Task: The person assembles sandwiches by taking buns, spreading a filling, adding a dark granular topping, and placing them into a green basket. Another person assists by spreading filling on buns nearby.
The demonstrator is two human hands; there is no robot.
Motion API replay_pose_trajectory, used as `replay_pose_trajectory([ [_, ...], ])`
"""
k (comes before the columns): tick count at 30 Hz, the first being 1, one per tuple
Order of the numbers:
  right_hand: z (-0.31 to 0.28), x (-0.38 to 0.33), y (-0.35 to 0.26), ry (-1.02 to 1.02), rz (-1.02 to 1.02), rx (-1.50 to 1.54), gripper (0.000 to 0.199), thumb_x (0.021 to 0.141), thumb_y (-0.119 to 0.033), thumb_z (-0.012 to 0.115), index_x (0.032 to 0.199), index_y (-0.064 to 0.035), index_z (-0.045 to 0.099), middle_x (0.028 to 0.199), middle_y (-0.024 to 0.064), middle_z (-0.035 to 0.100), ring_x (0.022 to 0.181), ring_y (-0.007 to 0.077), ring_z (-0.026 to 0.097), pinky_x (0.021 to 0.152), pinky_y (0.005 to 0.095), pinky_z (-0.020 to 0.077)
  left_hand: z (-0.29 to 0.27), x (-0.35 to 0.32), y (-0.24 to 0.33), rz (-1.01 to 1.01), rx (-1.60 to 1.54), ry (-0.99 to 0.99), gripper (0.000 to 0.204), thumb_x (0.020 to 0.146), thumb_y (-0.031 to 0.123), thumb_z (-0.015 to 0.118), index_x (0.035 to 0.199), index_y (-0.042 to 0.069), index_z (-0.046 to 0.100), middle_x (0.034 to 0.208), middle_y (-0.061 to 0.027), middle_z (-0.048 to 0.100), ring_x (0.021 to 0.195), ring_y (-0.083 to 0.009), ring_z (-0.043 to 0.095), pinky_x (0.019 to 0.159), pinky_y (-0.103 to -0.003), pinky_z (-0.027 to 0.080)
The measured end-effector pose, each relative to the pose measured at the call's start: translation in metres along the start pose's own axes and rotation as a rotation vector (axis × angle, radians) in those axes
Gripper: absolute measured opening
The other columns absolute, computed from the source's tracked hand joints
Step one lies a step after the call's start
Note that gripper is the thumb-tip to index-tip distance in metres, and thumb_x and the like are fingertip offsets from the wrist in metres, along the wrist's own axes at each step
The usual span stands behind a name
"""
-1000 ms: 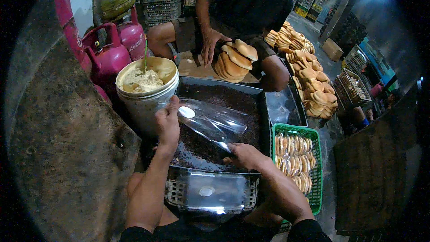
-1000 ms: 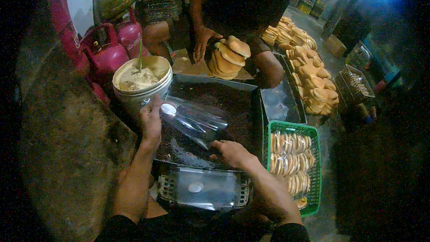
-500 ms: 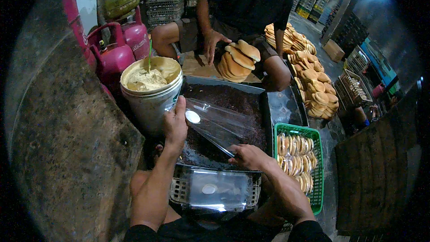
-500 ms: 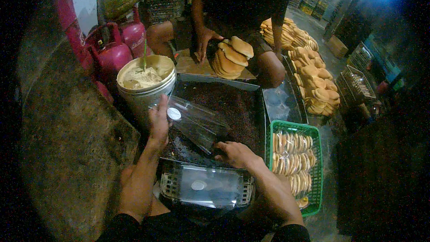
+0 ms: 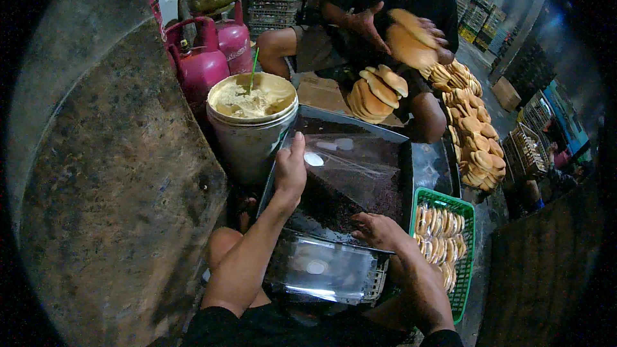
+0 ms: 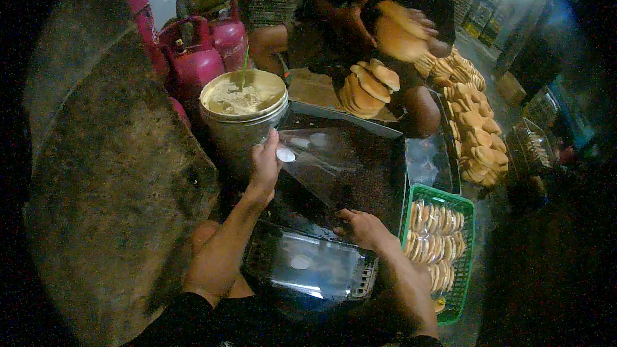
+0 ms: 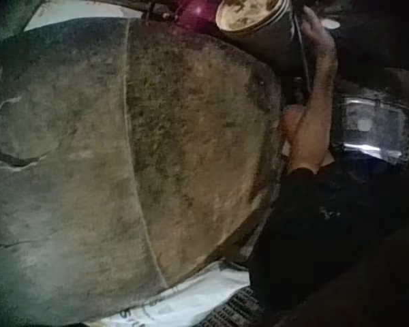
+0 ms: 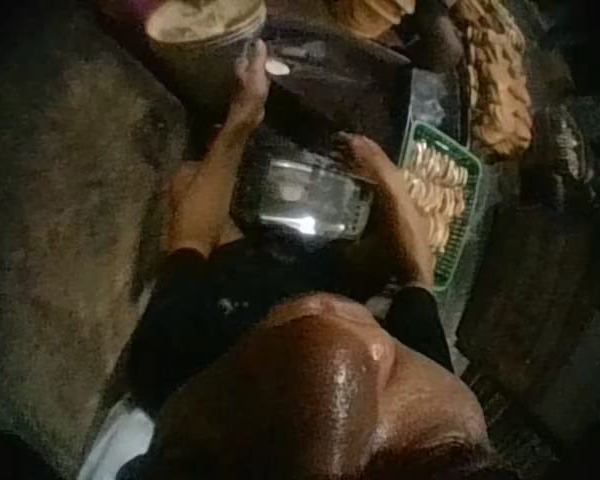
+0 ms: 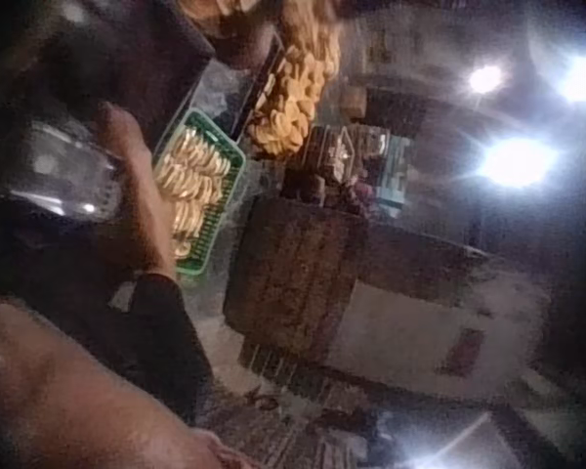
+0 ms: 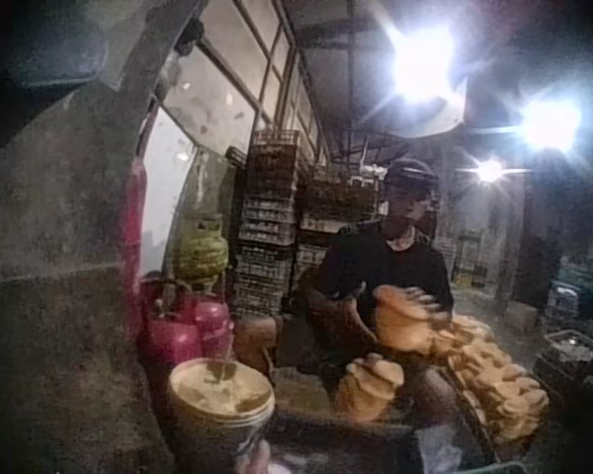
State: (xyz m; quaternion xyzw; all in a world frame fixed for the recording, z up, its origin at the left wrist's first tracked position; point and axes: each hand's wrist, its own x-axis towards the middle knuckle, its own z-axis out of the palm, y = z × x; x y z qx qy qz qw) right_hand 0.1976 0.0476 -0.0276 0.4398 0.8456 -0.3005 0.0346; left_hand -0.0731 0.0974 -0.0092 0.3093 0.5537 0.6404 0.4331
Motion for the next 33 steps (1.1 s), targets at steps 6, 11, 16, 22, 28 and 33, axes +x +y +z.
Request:
replay_pose_trajectory([
  [6,-0.003,-0.015,0.010,0.096,-0.014,-0.021,0.048,0.092,-0.043,0.061,0.123,-0.0074,0.055,0.111,0.0235,0.064,0.105,0.0437,0.060,0.089,0.0505,0.0493,0.023,-0.018,0.016,-0.080,-0.096,-0.136,0.037,0.097,0.048,0.056,0.079,0.016,0.060,0.062,0.0060,0.047,0.053,-0.0060,0.043,0.044,-0.025,0.028],
  [11,0.006,0.004,0.010,0.082,-0.028,-0.026,0.051,0.090,-0.043,0.062,0.126,-0.0066,0.055,0.110,0.0219,0.066,0.104,0.0426,0.062,0.086,0.0515,0.0518,0.011,-0.011,-0.016,0.149,0.051,-0.222,0.032,0.094,0.031,0.059,0.112,0.006,0.061,0.099,-0.0066,0.063,0.089,-0.0192,0.059,0.077,-0.033,0.047],
  [16,0.000,0.004,0.005,0.050,0.030,0.007,0.057,0.087,-0.040,0.067,0.128,-0.0037,0.054,0.103,0.0238,0.067,0.098,0.0439,0.063,0.084,0.0519,0.0511,-0.002,-0.006,0.016,-0.061,-0.147,-0.155,0.033,0.099,0.033,0.057,0.105,0.002,0.065,0.095,-0.0078,0.069,0.081,-0.0188,0.067,0.064,-0.033,0.056],
  [22,0.019,0.003,0.023,0.141,-0.002,-0.047,0.051,0.089,-0.039,0.065,0.128,-0.0070,0.055,0.100,0.0217,0.068,0.097,0.0422,0.065,0.080,0.0519,0.0532,-0.001,-0.011,0.013,0.203,0.167,-0.256,0.043,0.099,0.043,0.055,0.104,0.002,0.066,0.094,-0.0050,0.067,0.079,-0.0152,0.062,0.069,-0.033,0.053],
  [28,-0.007,-0.008,0.001,0.132,-0.012,0.019,0.051,0.091,-0.039,0.063,0.130,-0.0077,0.053,0.110,0.0216,0.065,0.106,0.0414,0.061,0.089,0.0521,0.0485,-0.005,-0.008,0.009,0.100,-0.087,0.024,0.050,0.100,0.050,0.050,0.102,0.001,0.062,0.088,-0.0071,0.064,0.075,-0.0174,0.064,0.062,-0.033,0.053],
  [33,-0.008,-0.017,0.005,0.155,-0.031,0.015,0.051,0.091,-0.042,0.063,0.130,-0.0090,0.054,0.102,0.0217,0.068,0.100,0.0411,0.065,0.086,0.0513,0.0518,0.007,-0.023,0.024,0.111,0.038,0.094,0.050,0.100,0.049,0.049,0.093,0.001,0.060,0.094,-0.0089,0.062,0.079,-0.0179,0.061,0.066,-0.033,0.051],
])
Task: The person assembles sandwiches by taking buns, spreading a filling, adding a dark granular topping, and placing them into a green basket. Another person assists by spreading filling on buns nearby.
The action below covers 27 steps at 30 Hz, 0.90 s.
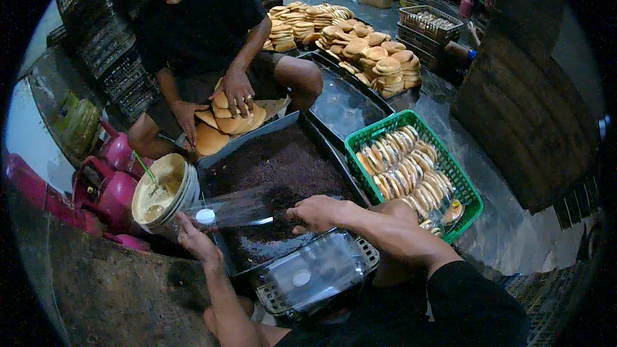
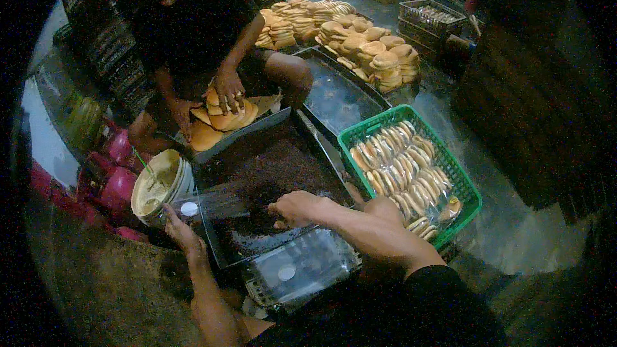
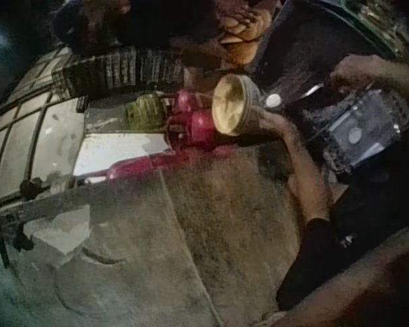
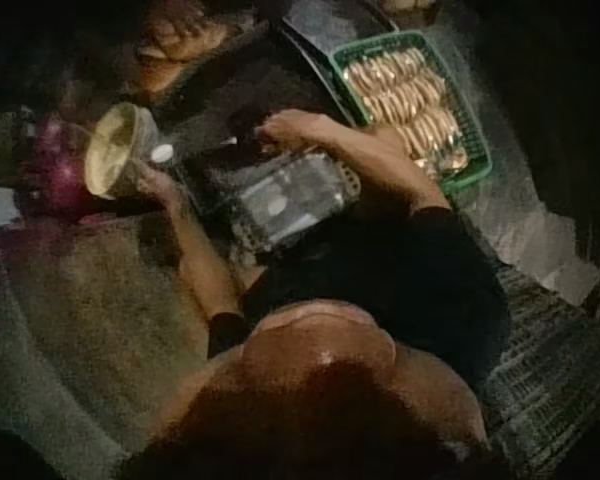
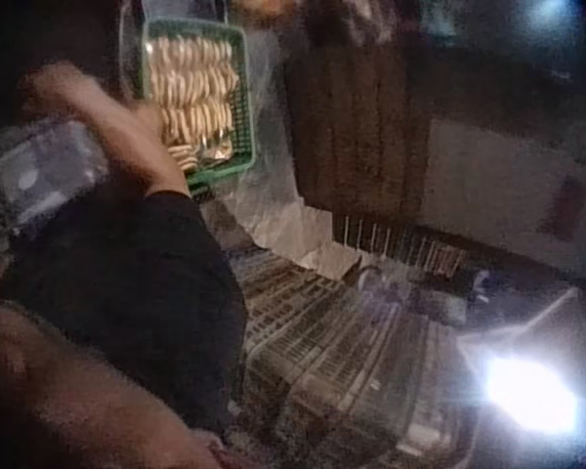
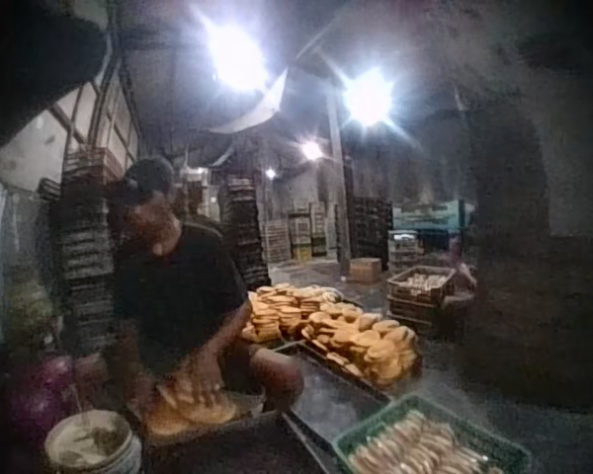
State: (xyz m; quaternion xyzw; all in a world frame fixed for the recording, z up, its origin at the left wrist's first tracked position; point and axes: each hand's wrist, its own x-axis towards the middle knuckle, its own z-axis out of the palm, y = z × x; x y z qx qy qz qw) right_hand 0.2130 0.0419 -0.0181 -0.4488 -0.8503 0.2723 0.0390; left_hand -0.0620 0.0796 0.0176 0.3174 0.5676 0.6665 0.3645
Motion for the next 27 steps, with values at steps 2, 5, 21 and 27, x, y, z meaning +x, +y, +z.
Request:
replay_pose_trajectory([
  [2,0.000,0.000,-0.005,-0.037,0.016,0.009,0.051,0.091,-0.040,0.062,0.131,-0.0081,0.054,0.106,0.0232,0.067,0.103,0.0419,0.063,0.089,0.0516,0.0494,-0.019,0.028,-0.025,0.123,0.045,0.007,0.050,0.100,0.046,0.050,0.089,-0.001,0.060,0.083,-0.0068,0.061,0.069,-0.0170,0.058,0.059,-0.031,0.048],
  [5,0.003,-0.001,-0.001,-0.065,0.064,0.010,0.052,0.092,-0.040,0.061,0.132,-0.0073,0.053,0.107,0.0245,0.066,0.105,0.0426,0.062,0.090,0.0514,0.0485,0.006,0.004,0.003,0.012,0.037,0.061,0.049,0.100,0.044,0.052,0.087,-0.002,0.062,0.072,-0.0034,0.058,0.064,-0.0157,0.056,0.057,-0.030,0.047],
  [21,0.007,0.014,-0.019,0.006,-0.042,-0.004,0.056,0.089,-0.044,0.063,0.127,-0.0034,0.052,0.105,0.0221,0.066,0.103,0.0421,0.063,0.086,0.0512,0.0513,-0.007,0.005,-0.010,-0.111,-0.241,-0.142,0.037,0.101,0.041,0.052,0.093,0.006,0.063,0.078,-0.0025,0.063,0.062,-0.0129,0.059,0.053,-0.028,0.047],
  [27,0.023,0.027,-0.015,0.036,-0.146,-0.061,0.060,0.087,-0.047,0.063,0.128,-0.0046,0.053,0.102,0.0206,0.067,0.099,0.0401,0.065,0.082,0.0492,0.0536,0.004,-0.007,0.013,-0.019,-0.242,-0.019,0.049,0.102,0.044,0.049,0.079,0.003,0.064,0.077,-0.0060,0.065,0.065,-0.0151,0.058,0.061,-0.030,0.047],
])
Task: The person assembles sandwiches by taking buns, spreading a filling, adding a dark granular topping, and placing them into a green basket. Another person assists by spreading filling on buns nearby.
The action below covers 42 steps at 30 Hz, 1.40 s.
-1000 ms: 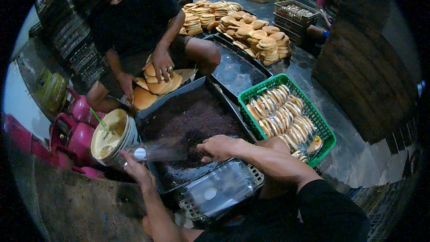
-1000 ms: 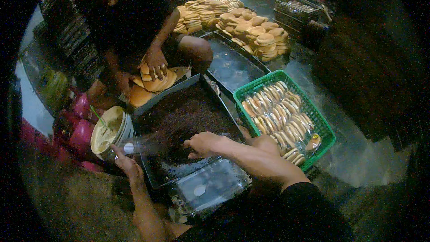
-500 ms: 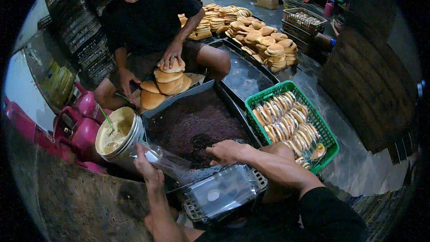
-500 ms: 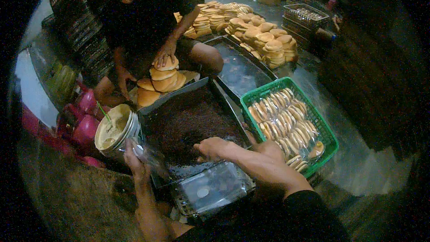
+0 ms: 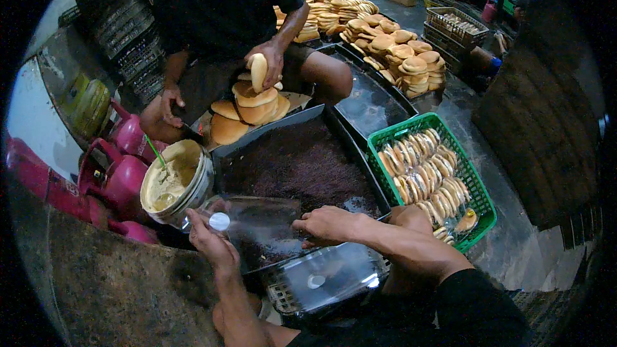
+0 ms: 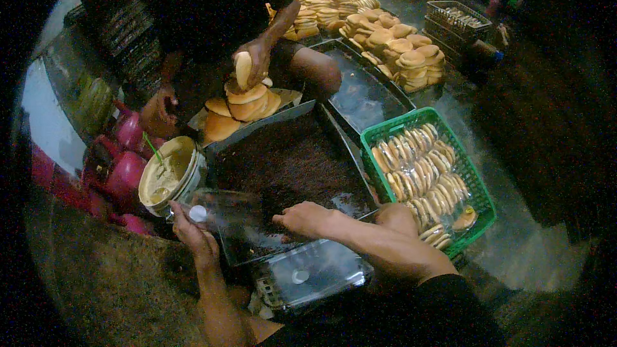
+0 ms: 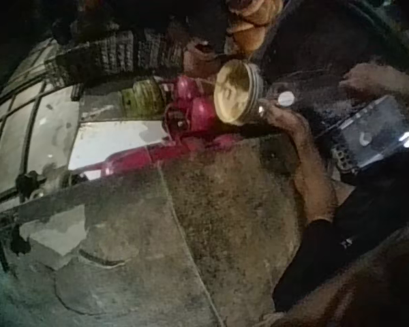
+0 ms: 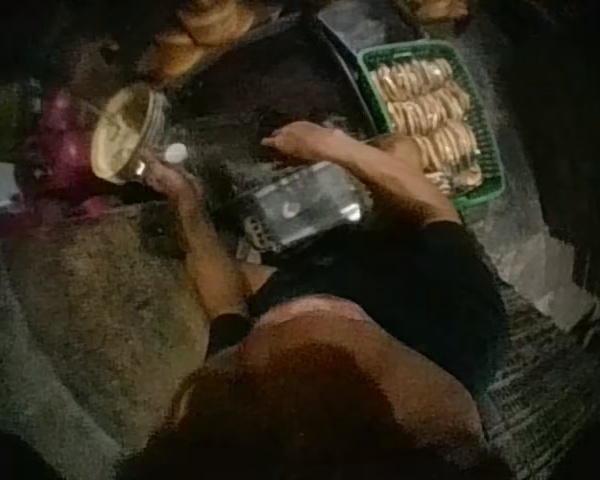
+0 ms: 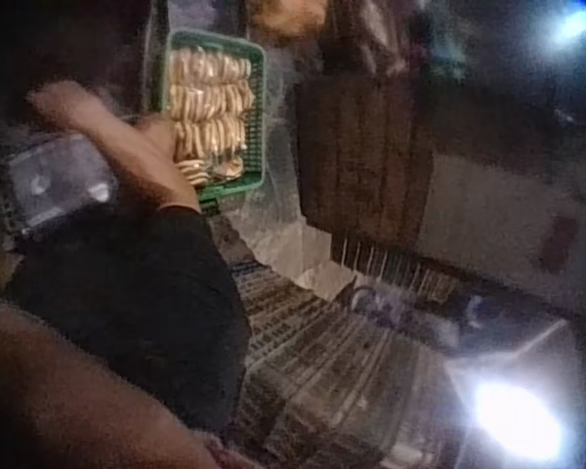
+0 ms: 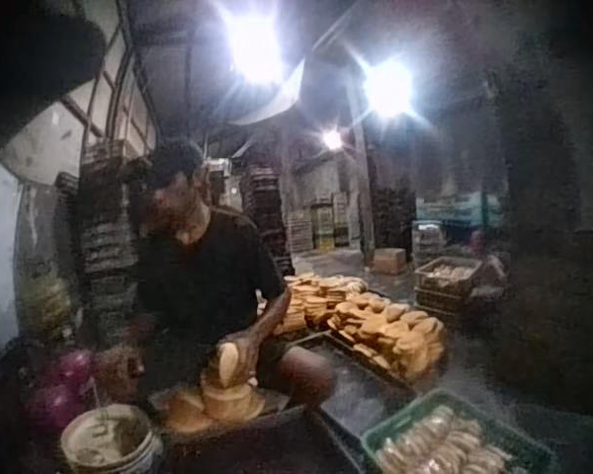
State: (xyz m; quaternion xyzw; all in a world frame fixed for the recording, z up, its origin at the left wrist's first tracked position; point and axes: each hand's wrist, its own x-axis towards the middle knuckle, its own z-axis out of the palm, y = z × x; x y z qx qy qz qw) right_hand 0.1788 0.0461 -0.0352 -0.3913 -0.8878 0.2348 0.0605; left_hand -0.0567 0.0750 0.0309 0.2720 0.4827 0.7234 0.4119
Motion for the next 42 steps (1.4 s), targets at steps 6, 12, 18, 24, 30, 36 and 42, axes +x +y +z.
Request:
replay_pose_trajectory([
  [6,-0.020,0.009,-0.001,-0.104,0.089,0.034,0.049,0.091,-0.040,0.063,0.127,-0.0080,0.055,0.108,0.0191,0.065,0.101,0.0410,0.063,0.086,0.0508,0.0499,-0.008,0.017,-0.003,0.025,0.042,0.114,0.050,0.101,0.040,0.052,0.063,0.008,0.055,0.065,-0.0003,0.055,0.057,-0.0129,0.048,0.055,-0.029,0.041],
  [12,-0.031,-0.011,-0.015,0.003,0.095,0.094,0.051,0.090,-0.037,0.065,0.128,-0.0054,0.054,0.106,0.0233,0.066,0.103,0.0425,0.063,0.087,0.0519,0.0507,-0.026,0.026,-0.017,-0.004,0.126,0.000,0.043,0.100,0.042,0.052,0.097,0.002,0.067,0.089,-0.0054,0.067,0.074,-0.0173,0.064,0.067,-0.033,0.051],
  [18,-0.002,-0.018,0.011,-0.041,0.146,0.038,0.054,0.090,-0.039,0.065,0.130,-0.0060,0.053,0.111,0.0235,0.066,0.105,0.0424,0.062,0.088,0.0512,0.0510,-0.032,0.023,-0.026,-0.135,0.172,-0.069,0.045,0.101,0.045,0.049,0.094,0.004,0.066,0.087,-0.0041,0.066,0.072,-0.0160,0.062,0.066,-0.033,0.051],
  [24,-0.012,-0.028,0.006,-0.162,0.215,0.064,0.059,0.092,-0.043,0.061,0.135,-0.0048,0.048,0.114,0.0241,0.063,0.109,0.0420,0.060,0.091,0.0500,0.0480,-0.008,0.007,-0.015,-0.110,0.086,-0.051,0.043,0.102,0.046,0.046,0.089,0.008,0.063,0.076,-0.0021,0.063,0.060,-0.0161,0.059,0.056,-0.033,0.050],
  [30,-0.010,-0.026,0.009,-0.089,0.179,0.049,0.057,0.090,-0.043,0.063,0.132,-0.0060,0.051,0.109,0.0225,0.066,0.104,0.0414,0.062,0.086,0.0513,0.0507,0.005,-0.002,-0.014,-0.130,0.030,-0.173,0.040,0.102,0.046,0.048,0.090,0.009,0.061,0.075,-0.0015,0.061,0.059,-0.0130,0.057,0.052,-0.029,0.045],
  [36,-0.015,-0.015,-0.002,-0.043,0.086,0.027,0.048,0.091,-0.037,0.062,0.127,-0.0068,0.055,0.105,0.0217,0.067,0.100,0.0410,0.064,0.083,0.0509,0.0521,-0.005,0.002,-0.028,-0.170,-0.039,-0.167,0.039,0.101,0.045,0.050,0.087,0.011,0.058,0.072,-0.0001,0.058,0.058,-0.0134,0.055,0.051,-0.030,0.044],
  [42,-0.002,-0.015,0.002,0.026,-0.011,0.003,0.037,0.093,-0.025,0.056,0.125,-0.0060,0.055,0.099,0.0192,0.068,0.094,0.0404,0.066,0.079,0.0505,0.0533,-0.016,0.004,-0.029,-0.265,-0.054,-0.148,0.037,0.099,0.047,0.053,0.085,0.013,0.055,0.072,0.0021,0.055,0.057,-0.0108,0.053,0.047,-0.027,0.042],
])
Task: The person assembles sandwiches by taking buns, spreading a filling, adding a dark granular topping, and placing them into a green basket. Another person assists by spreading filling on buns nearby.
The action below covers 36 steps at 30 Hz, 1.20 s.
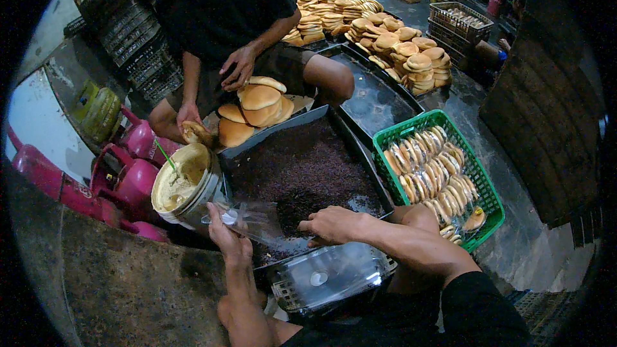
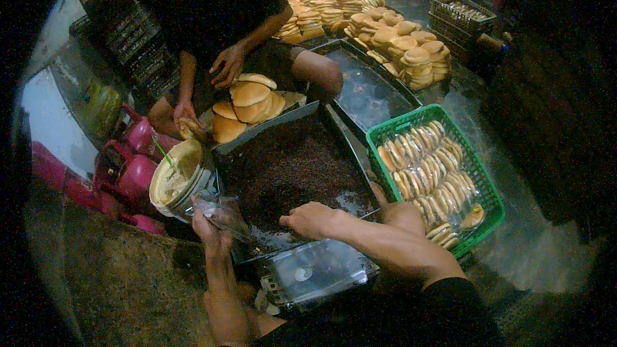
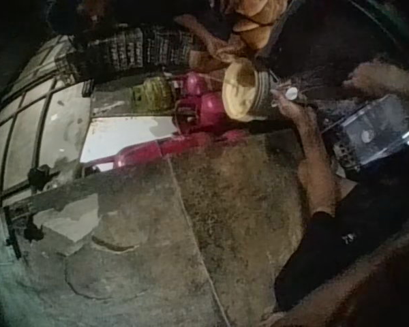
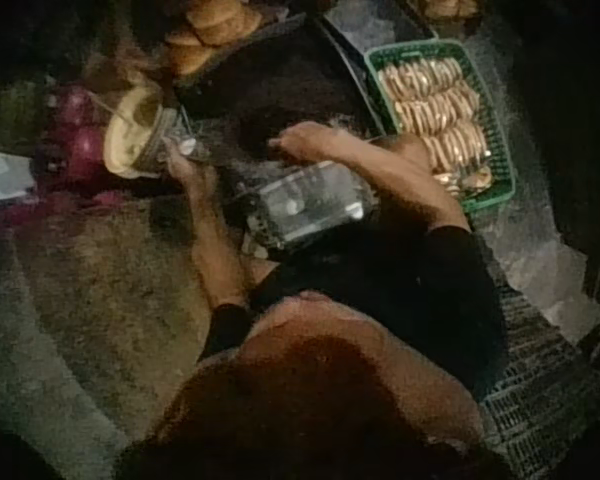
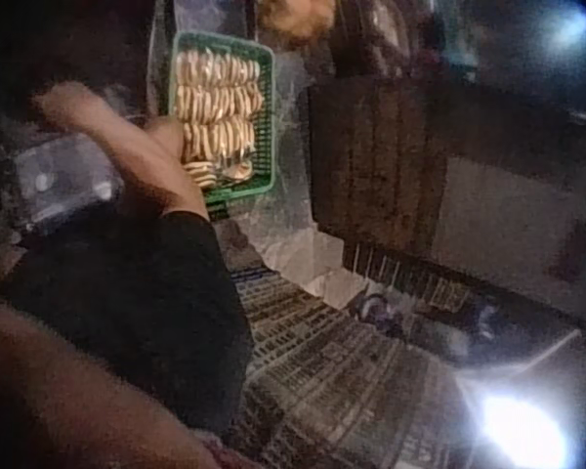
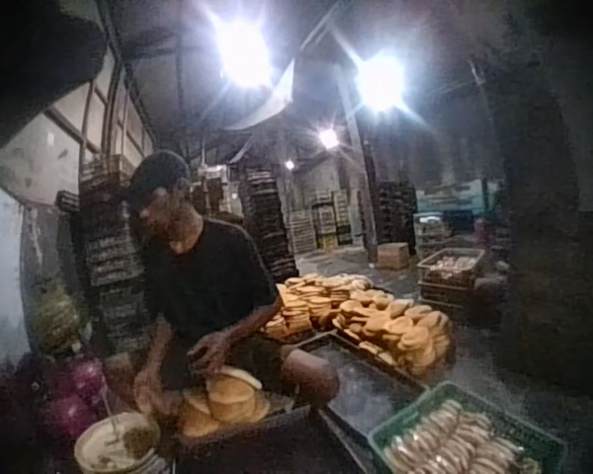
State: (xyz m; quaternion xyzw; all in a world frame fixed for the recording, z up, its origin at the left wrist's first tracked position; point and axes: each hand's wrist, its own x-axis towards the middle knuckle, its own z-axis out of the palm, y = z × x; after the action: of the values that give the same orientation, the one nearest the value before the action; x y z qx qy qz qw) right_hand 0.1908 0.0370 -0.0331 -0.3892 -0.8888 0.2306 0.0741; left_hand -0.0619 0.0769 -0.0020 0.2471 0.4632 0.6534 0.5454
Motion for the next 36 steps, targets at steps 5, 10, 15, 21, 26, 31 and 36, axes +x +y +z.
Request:
replay_pose_trajectory([
  [5,0.010,0.003,0.002,-0.079,0.041,-0.056,0.034,0.094,-0.021,0.053,0.124,-0.0052,0.055,0.101,0.0197,0.067,0.097,0.0406,0.065,0.081,0.0508,0.0534,-0.002,0.005,0.001,-0.031,-0.057,0.009,0.035,0.098,0.048,0.054,0.086,0.015,0.053,0.068,0.0028,0.051,0.051,-0.0102,0.049,0.045,-0.026,0.039],
  [10,0.000,-0.002,-0.005,-0.130,0.050,-0.016,0.046,0.094,-0.035,0.058,0.127,-0.0041,0.051,0.112,0.0215,0.064,0.104,0.0426,0.062,0.084,0.0525,0.0499,0.004,0.004,0.005,-0.098,-0.132,0.006,0.034,0.097,0.048,0.056,0.089,0.015,0.055,0.066,0.0034,0.050,0.050,-0.0100,0.047,0.043,-0.027,0.037],
  [15,0.001,-0.010,-0.001,-0.166,0.151,0.038,0.041,0.090,-0.018,0.057,0.129,-0.0051,0.050,0.113,0.0207,0.064,0.104,0.0418,0.063,0.087,0.0505,0.0518,0.004,-0.003,0.008,-0.122,-0.170,0.028,0.032,0.099,0.045,0.054,0.084,0.017,0.051,0.064,0.0042,0.049,0.048,-0.0082,0.046,0.039,-0.024,0.031],
  [21,0.006,-0.002,-0.002,-0.238,0.142,-0.021,0.053,0.090,-0.038,0.061,0.130,-0.0054,0.051,0.114,0.0216,0.064,0.104,0.0419,0.062,0.086,0.0499,0.0526,0.010,-0.012,0.015,-0.095,-0.221,-0.044,0.032,0.101,0.043,0.051,0.081,0.019,0.048,0.062,0.0051,0.045,0.049,-0.0072,0.046,0.037,-0.024,0.031],
  [26,0.018,0.018,-0.003,-0.259,0.101,-0.056,0.053,0.093,-0.041,0.058,0.132,-0.0063,0.049,0.114,0.0223,0.064,0.104,0.0424,0.062,0.085,0.0505,0.0530,0.004,-0.010,0.018,-0.094,-0.202,-0.013,0.031,0.100,0.045,0.051,0.085,0.018,0.052,0.062,0.0024,0.051,0.048,-0.0113,0.050,0.041,-0.027,0.040],
  [31,0.014,0.027,-0.016,-0.251,0.054,-0.027,0.051,0.096,-0.044,0.051,0.132,-0.0074,0.050,0.116,0.0222,0.063,0.101,0.0428,0.063,0.085,0.0505,0.0533,0.011,-0.008,0.020,-0.096,-0.192,-0.067,0.032,0.098,0.047,0.055,0.085,0.019,0.052,0.064,0.0033,0.052,0.045,-0.0093,0.047,0.037,-0.024,0.033],
  [36,-0.003,0.023,-0.033,-0.266,0.020,-0.016,0.051,0.095,-0.044,0.053,0.129,-0.0054,0.051,0.115,0.0232,0.063,0.101,0.0429,0.063,0.086,0.0500,0.0530,0.009,-0.004,0.005,-0.123,-0.225,0.010,0.030,0.102,0.042,0.049,0.083,0.019,0.050,0.061,0.0046,0.045,0.041,-0.0081,0.038,0.035,-0.024,0.026],
])
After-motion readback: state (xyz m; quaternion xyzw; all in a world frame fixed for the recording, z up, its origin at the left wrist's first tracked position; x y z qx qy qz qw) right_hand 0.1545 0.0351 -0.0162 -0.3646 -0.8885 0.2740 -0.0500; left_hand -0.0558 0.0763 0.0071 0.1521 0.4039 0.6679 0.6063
